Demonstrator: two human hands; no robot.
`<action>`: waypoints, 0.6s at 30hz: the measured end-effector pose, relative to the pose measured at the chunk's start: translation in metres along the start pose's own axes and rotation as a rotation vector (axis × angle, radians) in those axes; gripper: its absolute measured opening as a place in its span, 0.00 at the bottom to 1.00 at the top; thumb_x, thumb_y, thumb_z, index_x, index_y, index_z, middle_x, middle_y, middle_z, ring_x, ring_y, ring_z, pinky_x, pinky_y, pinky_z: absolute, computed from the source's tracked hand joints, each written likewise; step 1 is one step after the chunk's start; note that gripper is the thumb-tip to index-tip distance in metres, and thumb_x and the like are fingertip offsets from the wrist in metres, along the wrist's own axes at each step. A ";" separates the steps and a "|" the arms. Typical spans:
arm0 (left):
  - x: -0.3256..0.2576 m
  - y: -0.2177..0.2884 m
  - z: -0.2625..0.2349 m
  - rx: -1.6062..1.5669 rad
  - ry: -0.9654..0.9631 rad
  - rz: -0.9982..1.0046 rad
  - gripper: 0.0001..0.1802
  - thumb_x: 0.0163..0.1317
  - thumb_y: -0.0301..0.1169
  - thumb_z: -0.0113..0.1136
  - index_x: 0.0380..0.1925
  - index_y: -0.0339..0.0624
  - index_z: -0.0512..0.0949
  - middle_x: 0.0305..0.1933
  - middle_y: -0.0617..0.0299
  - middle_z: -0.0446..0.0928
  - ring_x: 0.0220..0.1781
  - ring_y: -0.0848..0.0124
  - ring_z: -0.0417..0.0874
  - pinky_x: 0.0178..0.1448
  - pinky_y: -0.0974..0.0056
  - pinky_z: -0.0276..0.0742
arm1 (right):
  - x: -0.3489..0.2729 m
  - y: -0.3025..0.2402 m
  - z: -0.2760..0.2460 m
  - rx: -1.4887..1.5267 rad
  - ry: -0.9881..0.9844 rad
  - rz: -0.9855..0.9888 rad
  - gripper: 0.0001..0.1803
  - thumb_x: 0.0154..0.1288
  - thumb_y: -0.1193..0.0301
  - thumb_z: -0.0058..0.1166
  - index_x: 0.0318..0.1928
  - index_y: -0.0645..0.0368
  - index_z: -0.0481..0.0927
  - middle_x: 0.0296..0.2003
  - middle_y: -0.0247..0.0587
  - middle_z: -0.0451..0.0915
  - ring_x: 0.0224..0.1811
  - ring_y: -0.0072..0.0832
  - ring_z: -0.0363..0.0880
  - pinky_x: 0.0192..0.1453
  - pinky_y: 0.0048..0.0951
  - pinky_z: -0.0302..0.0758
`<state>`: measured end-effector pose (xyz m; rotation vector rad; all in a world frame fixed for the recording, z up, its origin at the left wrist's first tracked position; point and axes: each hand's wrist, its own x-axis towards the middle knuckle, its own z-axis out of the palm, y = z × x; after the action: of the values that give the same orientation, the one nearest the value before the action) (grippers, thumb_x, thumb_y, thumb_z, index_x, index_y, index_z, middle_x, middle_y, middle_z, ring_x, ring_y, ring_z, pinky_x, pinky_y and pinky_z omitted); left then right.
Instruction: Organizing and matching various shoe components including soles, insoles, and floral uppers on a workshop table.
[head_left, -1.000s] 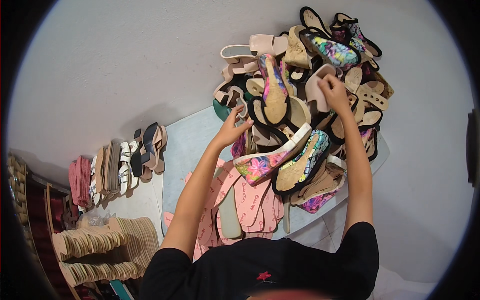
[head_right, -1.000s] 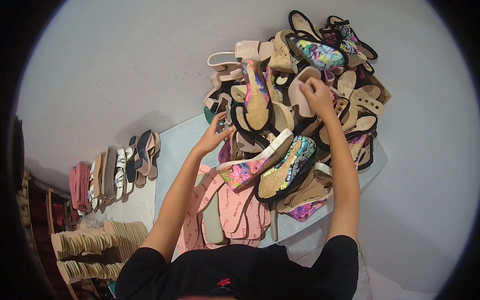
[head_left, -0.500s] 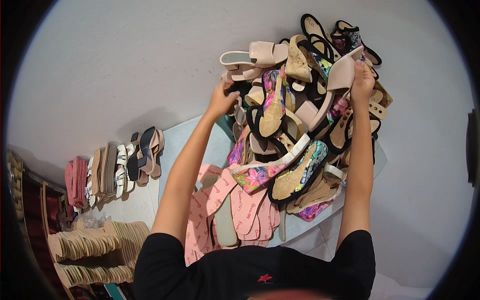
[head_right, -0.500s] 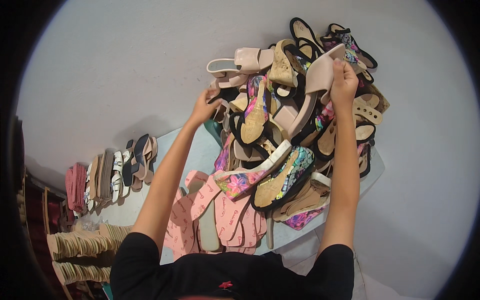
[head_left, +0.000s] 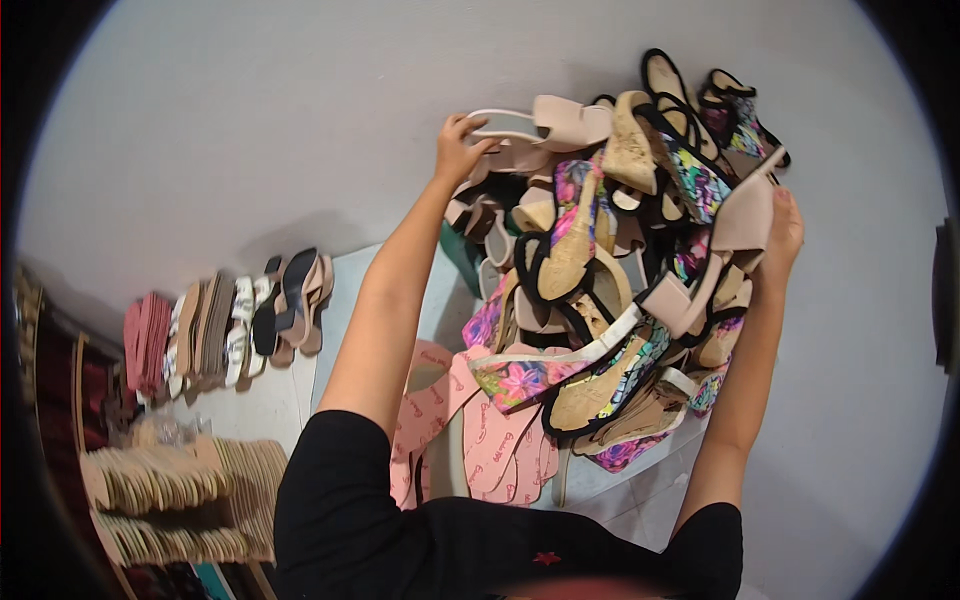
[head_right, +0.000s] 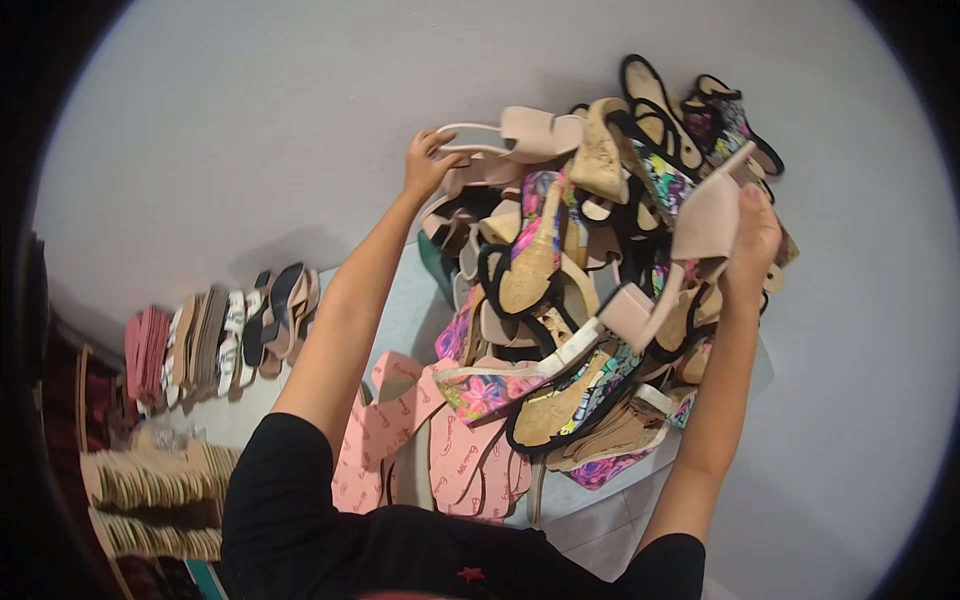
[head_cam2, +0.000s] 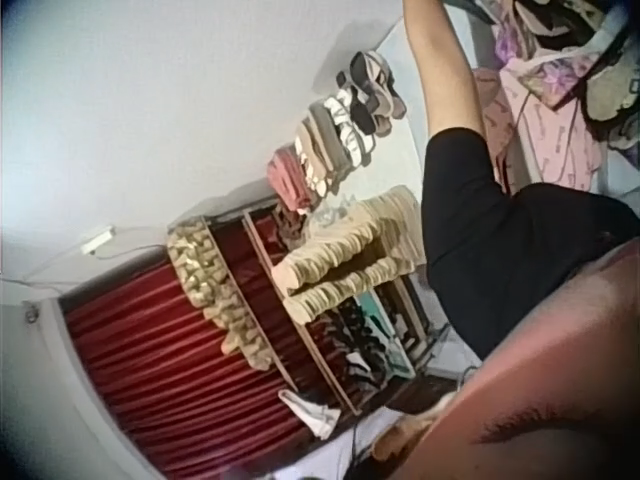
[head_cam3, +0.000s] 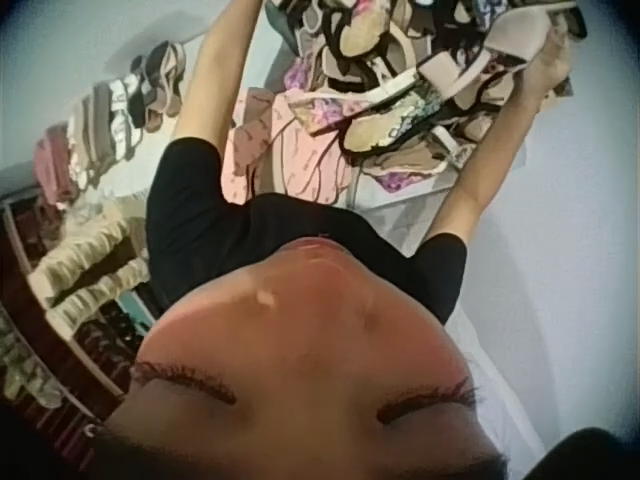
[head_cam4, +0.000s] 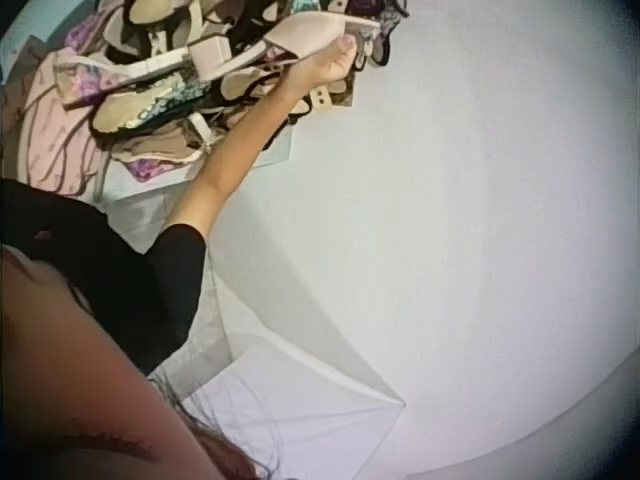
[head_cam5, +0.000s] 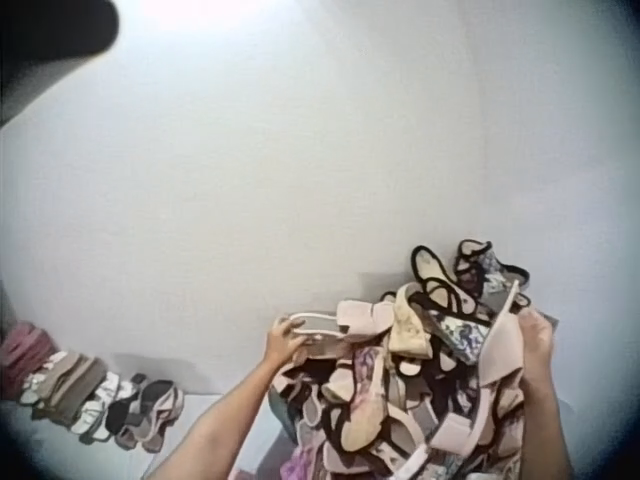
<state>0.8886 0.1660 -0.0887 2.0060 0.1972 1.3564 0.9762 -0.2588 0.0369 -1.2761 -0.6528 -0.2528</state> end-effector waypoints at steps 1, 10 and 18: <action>-0.003 0.012 -0.003 0.018 0.020 -0.017 0.22 0.34 0.27 0.71 0.36 0.41 0.80 0.39 0.55 0.73 0.42 0.60 0.75 0.44 0.63 0.72 | -0.002 -0.004 0.000 -0.018 -0.021 0.007 0.16 0.65 0.60 0.46 0.34 0.62 0.73 0.26 0.30 0.74 0.24 0.14 0.71 0.28 0.15 0.69; -0.119 0.111 -0.156 0.114 0.473 -0.192 0.18 0.35 0.30 0.75 0.29 0.38 0.79 0.36 0.61 0.66 0.34 0.72 0.72 0.33 0.70 0.73 | 0.001 -0.037 0.028 0.074 -0.084 -0.021 0.17 0.65 0.60 0.45 0.36 0.63 0.72 0.27 0.38 0.76 0.27 0.23 0.76 0.31 0.23 0.75; -0.271 0.082 -0.243 0.502 0.506 -0.525 0.17 0.36 0.28 0.74 0.27 0.37 0.78 0.35 0.61 0.62 0.33 0.71 0.72 0.34 0.69 0.73 | -0.026 -0.056 0.108 0.142 -0.349 -0.026 0.15 0.66 0.62 0.46 0.37 0.64 0.74 0.28 0.32 0.76 0.25 0.15 0.73 0.28 0.17 0.71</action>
<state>0.5389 0.0859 -0.1916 1.7411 1.3061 1.5186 0.8935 -0.1783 0.0819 -1.1850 -0.9686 -0.0022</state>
